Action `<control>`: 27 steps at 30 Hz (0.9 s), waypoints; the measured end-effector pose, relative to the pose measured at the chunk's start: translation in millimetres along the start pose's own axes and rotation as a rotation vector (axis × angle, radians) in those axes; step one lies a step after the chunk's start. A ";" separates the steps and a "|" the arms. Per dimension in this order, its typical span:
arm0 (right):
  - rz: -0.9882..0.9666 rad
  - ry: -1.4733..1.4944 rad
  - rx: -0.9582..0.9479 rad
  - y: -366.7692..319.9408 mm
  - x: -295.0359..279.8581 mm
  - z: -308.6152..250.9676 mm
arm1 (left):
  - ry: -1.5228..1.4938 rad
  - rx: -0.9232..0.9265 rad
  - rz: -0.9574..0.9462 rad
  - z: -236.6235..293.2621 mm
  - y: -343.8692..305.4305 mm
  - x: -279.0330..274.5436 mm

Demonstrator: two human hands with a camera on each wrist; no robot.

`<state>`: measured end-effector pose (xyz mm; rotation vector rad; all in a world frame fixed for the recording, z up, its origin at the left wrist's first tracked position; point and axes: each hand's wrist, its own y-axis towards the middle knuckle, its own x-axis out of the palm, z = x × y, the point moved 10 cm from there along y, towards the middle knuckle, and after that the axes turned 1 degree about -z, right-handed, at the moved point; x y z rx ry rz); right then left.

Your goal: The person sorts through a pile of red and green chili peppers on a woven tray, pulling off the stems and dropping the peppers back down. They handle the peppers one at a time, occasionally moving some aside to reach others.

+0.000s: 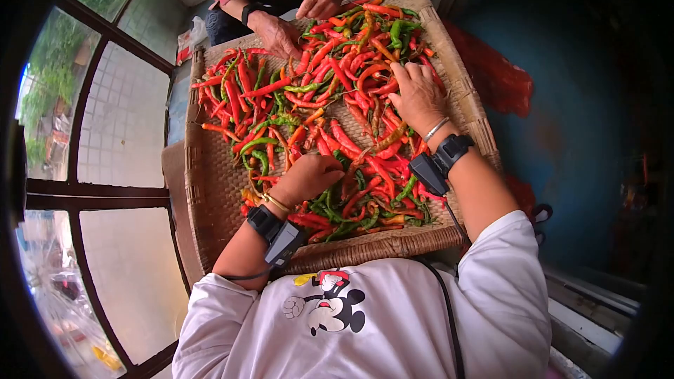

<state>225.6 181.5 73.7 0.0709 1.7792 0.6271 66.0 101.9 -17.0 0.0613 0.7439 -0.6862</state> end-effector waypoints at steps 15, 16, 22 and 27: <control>-0.051 0.019 -0.048 11.9 6.0 -20.1 | -0.154 0.016 0.190 9.4 -1.6 -9.6; -0.053 0.010 -0.065 12.7 7.7 -21.1 | -0.200 0.019 0.194 10.0 -1.6 -10.0; -0.197 -0.010 0.054 12.6 31.5 -6.9 | -0.166 0.048 0.182 11.8 -1.0 -10.2; -0.304 0.012 0.014 -3.1 45.9 -27.7 | -0.168 -0.004 0.146 12.1 -3.6 -6.5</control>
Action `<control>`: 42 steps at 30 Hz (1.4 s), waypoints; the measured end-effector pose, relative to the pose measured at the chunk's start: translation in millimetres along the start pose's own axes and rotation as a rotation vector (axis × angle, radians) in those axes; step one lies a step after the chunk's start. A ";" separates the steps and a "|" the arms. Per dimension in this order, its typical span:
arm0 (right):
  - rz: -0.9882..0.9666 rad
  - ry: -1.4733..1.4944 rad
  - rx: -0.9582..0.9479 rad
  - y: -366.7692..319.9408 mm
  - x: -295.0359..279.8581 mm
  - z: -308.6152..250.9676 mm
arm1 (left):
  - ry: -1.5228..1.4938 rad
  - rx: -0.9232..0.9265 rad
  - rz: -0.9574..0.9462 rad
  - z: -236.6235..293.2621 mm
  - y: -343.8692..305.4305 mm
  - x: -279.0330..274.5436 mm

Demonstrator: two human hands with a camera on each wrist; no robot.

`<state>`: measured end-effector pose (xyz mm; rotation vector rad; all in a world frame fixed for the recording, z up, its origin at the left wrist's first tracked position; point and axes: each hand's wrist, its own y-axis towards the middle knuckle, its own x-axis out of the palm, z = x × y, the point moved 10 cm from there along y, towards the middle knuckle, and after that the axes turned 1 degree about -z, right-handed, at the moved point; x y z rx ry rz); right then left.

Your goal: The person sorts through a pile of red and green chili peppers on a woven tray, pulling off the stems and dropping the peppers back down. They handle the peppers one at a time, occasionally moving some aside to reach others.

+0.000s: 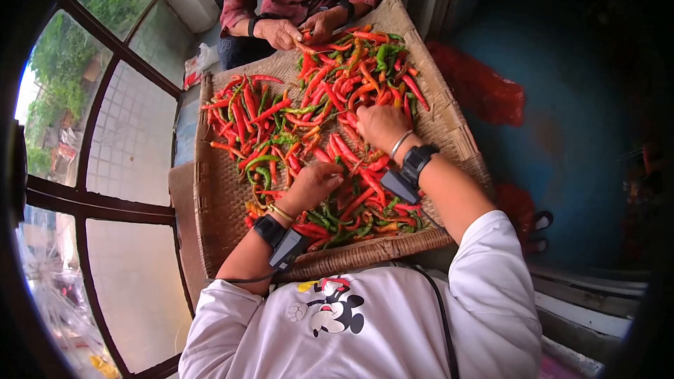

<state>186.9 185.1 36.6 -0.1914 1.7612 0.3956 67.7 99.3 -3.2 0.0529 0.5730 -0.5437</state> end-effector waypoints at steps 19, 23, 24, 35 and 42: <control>0.264 0.038 0.323 61.0 -29.7 94.1 | -0.089 0.123 -0.027 27.5 -6.7 -0.1; 0.215 0.122 0.160 38.9 -42.5 58.5 | -0.177 0.068 -0.083 25.3 -5.1 3.9; 0.156 0.149 0.131 32.1 -45.0 45.0 | -0.213 -0.001 -0.102 20.7 -5.1 5.3; 0.179 0.126 -0.503 -45.1 -65.5 -111.8 | -0.979 -0.199 0.240 -9.5 -2.9 -20.6; 0.134 0.292 -0.575 -55.4 -55.8 -110.8 | -1.251 -0.302 0.242 -22.2 -1.9 -3.9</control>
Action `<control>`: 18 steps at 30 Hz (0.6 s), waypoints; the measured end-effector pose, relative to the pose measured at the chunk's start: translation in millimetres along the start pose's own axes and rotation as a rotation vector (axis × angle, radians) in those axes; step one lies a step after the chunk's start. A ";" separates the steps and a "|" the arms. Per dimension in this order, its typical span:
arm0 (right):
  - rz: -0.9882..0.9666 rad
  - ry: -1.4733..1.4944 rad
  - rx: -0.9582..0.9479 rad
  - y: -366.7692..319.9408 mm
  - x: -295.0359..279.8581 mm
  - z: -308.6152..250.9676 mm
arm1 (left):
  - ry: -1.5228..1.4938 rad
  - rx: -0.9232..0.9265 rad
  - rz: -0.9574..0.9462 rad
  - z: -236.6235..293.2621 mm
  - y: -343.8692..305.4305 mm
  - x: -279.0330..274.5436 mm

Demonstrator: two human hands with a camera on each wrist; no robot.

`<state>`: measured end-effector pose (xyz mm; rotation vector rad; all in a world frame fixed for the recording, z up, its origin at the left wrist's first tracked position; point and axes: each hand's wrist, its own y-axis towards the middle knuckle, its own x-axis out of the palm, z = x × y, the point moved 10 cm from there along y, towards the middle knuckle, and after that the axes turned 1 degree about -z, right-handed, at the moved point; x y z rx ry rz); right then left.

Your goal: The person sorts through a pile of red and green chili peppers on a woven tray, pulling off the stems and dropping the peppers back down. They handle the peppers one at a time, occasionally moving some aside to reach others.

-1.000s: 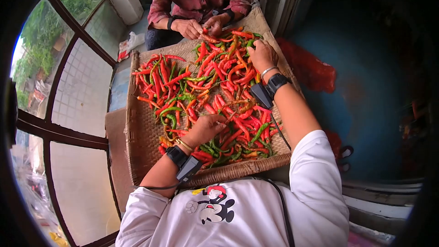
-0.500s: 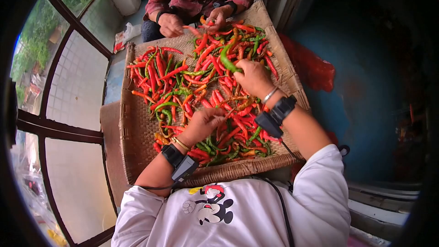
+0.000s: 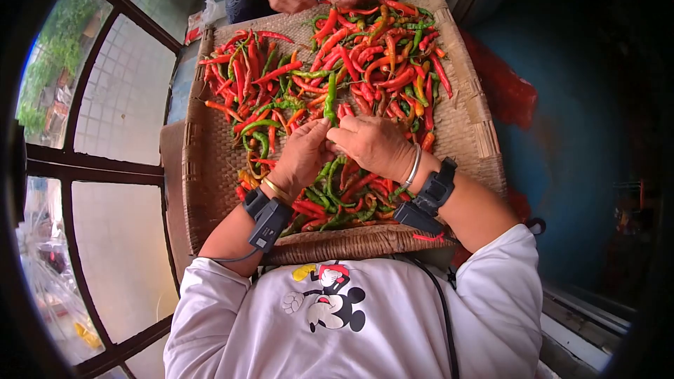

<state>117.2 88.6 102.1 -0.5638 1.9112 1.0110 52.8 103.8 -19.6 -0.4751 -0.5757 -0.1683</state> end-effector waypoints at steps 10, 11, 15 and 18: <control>0.291 0.513 0.551 -21.1 -21.6 78.1 | 0.163 -0.046 -0.045 -4.8 -1.4 3.8; 0.249 0.582 0.563 -21.6 -16.7 80.7 | 0.163 -0.050 -0.046 -3.3 -3.6 6.0; 0.097 0.722 0.567 -20.0 -0.7 78.1 | 0.410 -0.051 -0.126 -3.7 -13.4 25.5; 0.043 0.669 0.581 -21.9 4.7 80.5 | 0.383 -0.065 -0.121 -7.4 -11.8 21.6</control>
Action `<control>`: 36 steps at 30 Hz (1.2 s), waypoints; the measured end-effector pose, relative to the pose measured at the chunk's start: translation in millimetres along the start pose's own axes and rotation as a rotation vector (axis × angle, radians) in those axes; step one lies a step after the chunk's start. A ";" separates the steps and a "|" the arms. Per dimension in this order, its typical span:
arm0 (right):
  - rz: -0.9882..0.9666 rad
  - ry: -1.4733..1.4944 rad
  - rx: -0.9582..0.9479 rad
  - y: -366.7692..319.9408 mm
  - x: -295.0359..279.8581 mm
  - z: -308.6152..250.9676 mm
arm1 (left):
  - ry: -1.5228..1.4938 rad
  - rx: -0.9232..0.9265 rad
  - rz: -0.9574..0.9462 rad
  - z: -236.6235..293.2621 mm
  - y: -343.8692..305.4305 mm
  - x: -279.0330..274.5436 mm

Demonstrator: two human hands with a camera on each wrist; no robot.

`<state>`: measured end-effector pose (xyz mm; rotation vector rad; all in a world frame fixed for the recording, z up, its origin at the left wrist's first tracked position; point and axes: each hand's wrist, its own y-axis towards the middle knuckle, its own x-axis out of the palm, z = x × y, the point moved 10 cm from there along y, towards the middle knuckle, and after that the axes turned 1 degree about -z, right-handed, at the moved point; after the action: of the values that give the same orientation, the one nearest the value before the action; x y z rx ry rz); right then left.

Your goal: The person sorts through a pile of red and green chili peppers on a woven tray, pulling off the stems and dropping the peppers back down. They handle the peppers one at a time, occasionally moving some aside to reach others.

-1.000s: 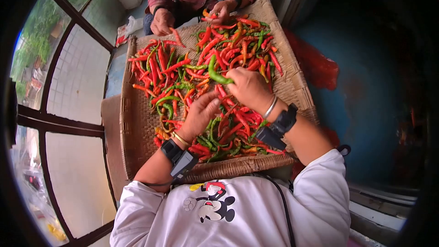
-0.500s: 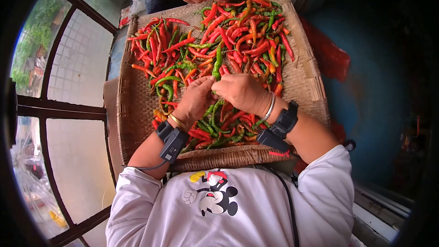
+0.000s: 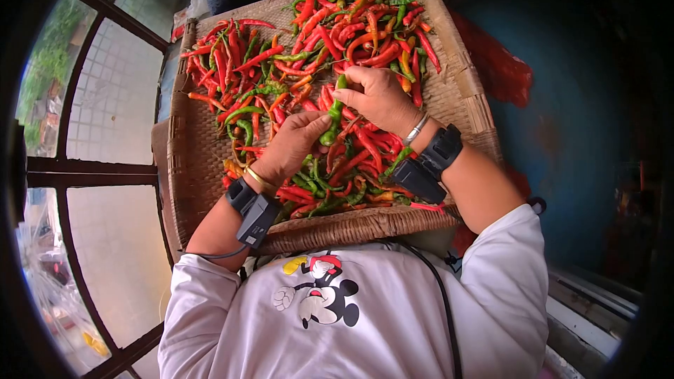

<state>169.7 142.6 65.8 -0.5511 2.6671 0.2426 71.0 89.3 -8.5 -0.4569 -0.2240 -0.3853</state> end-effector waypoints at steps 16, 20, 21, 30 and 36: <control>0.033 0.264 0.200 0.6 -6.0 25.8 | 0.114 -0.065 -0.057 0.5 -3.0 1.8; 0.046 0.293 0.097 4.8 -8.3 22.5 | 0.167 -0.105 -0.003 -0.4 -3.4 -1.8; 0.040 0.343 0.116 4.5 -9.4 26.3 | 0.181 -0.107 0.022 0.5 -3.2 -4.7; 0.156 0.190 0.147 12.6 -56.8 45.3 | 0.097 -0.023 0.176 25.1 10.5 -60.3; 0.068 -0.546 -0.104 10.2 -46.8 26.7 | -0.645 0.422 0.301 68.2 -2.6 -97.3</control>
<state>214.2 174.4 62.2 -0.3592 2.1517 0.4790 -26.5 149.3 23.5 -0.1785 -0.8337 0.1207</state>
